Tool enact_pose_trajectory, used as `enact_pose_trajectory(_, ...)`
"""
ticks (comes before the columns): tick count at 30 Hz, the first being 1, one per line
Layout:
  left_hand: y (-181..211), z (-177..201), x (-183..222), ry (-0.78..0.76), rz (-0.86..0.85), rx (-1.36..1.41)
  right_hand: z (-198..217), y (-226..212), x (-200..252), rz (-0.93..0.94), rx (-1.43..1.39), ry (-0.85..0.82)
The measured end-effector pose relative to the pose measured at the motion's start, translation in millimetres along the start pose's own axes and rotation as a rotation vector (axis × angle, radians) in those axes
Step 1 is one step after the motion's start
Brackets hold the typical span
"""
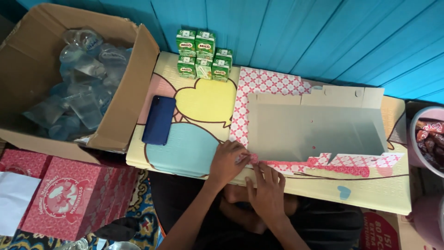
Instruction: The person folds a flat cardboard box blank on a small table, pressing the side panels and bottom flaps into shape and running their hands along the edges and seams to set the folds. They work the box over repeatedly, flattening and re-creasing the panels by hand.
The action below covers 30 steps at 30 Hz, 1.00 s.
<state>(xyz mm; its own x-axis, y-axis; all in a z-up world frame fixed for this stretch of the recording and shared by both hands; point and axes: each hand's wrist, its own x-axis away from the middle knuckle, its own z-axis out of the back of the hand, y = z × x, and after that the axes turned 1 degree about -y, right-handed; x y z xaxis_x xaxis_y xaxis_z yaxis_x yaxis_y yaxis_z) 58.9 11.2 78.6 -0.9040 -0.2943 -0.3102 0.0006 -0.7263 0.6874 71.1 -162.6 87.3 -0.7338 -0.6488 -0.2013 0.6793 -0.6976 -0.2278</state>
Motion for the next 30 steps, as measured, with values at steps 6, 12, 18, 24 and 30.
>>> enact_pose_trajectory(6, -2.8, -3.1, 0.8, -0.006, -0.023, -0.021, -0.7, -0.5, -0.4, 0.017, -0.022, -0.022)
enact_pose_trajectory(12, -2.4, -2.9, 0.9, -0.016, -0.018, -0.002, 1.3, 6.0, 5.2, 0.036, -0.063, -0.025)
enact_pose_trajectory(18, 22.4, 8.0, 3.3, 0.001, 0.000, 0.086, 30.5, 6.4, 28.4, -0.142, -0.505, -0.082)
enact_pose_trajectory(24, 45.2, 1.8, 29.1, -0.050, 0.236, 0.134, 22.8, 17.1, 47.9, -0.479, -0.855, -0.267)
enact_pose_trajectory(30, 47.4, 4.9, 53.4, -0.110, 0.522, 0.343, -10.6, 23.5, 53.3, -0.613, -1.170, -0.504)
